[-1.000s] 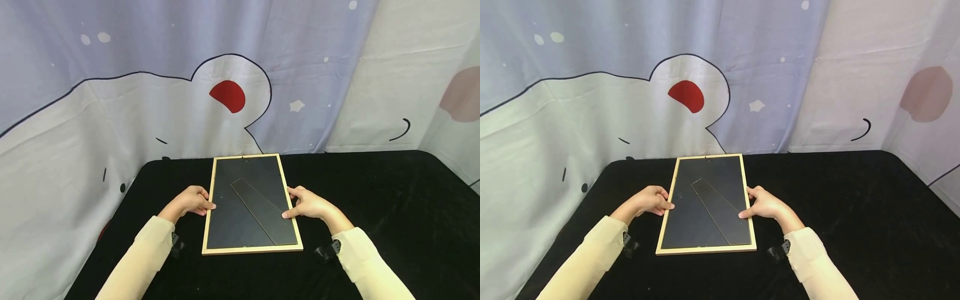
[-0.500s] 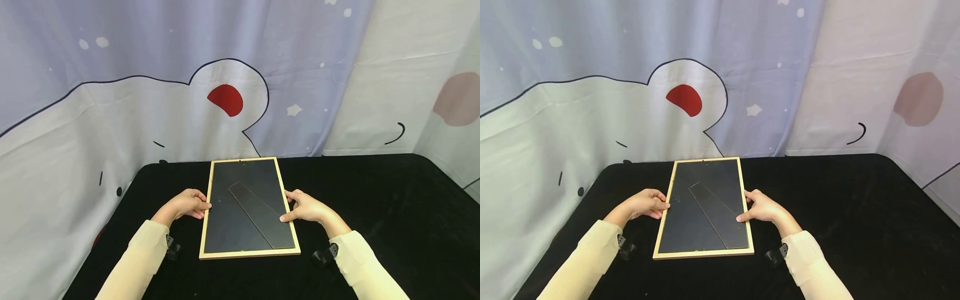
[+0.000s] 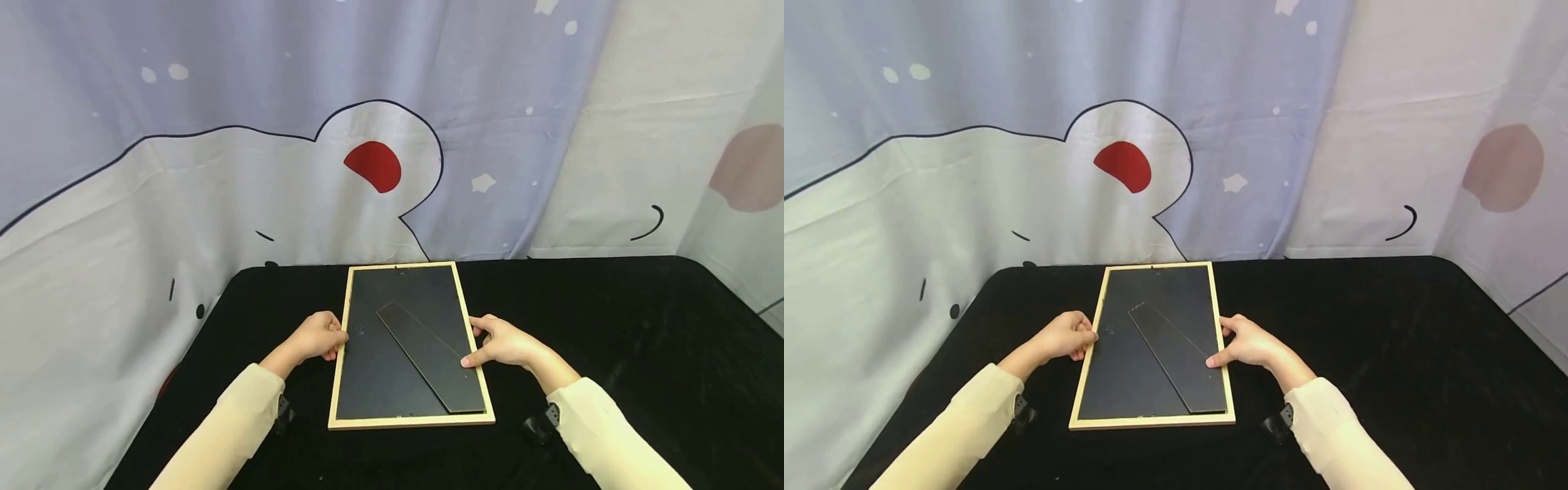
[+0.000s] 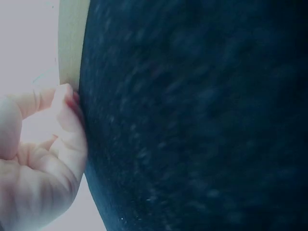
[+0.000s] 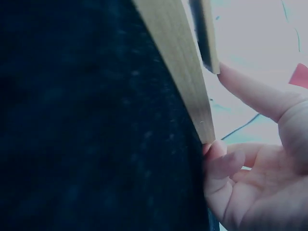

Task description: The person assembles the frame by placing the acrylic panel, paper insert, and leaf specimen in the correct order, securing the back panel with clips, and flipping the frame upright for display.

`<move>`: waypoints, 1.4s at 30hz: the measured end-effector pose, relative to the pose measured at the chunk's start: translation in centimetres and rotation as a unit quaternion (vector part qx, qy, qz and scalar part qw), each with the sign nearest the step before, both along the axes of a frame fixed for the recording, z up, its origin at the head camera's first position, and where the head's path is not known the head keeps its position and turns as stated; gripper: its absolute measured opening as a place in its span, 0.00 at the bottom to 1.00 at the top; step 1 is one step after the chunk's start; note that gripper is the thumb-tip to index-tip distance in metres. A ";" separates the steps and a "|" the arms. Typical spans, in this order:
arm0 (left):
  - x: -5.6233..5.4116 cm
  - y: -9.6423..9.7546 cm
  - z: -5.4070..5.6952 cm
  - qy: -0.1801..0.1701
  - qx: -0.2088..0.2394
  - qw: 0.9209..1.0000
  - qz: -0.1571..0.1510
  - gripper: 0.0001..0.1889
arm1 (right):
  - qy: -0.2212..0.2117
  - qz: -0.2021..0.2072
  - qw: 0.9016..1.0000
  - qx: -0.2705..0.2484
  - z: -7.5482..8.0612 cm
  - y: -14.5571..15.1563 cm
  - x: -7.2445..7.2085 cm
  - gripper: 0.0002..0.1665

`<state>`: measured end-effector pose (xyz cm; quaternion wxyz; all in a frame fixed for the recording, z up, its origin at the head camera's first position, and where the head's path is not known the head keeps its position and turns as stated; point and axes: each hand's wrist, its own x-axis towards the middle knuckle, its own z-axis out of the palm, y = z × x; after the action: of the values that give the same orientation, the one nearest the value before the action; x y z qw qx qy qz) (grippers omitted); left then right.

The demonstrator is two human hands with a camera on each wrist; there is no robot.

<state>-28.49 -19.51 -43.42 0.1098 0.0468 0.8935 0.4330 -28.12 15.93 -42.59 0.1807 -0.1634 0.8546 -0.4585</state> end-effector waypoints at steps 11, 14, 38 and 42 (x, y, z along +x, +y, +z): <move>3.3 2.0 0.0 0.046 0.000 0.999 0.003 0.03 | -0.025 0.002 0.999 -0.029 0.4 1.6 3.8 0.52; 4.5 2.6 0.1 0.053 0.007 0.999 0.002 0.03 | -0.026 0.007 0.999 -0.033 0.5 2.2 5.2 0.53; 10.8 4.7 -0.1 0.026 0.064 0.997 -0.033 0.06 | 0.023 0.013 0.999 -0.034 -0.2 4.9 12.0 0.56; 10.3 4.3 -0.1 0.001 0.076 0.996 -0.056 0.06 | -0.001 0.018 1.000 -0.025 -0.1 5.1 11.9 0.57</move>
<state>-18.17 -15.22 -43.52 0.1293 0.1049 0.8542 0.4925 -16.23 21.07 -42.66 0.1855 -0.1828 0.8395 -0.4769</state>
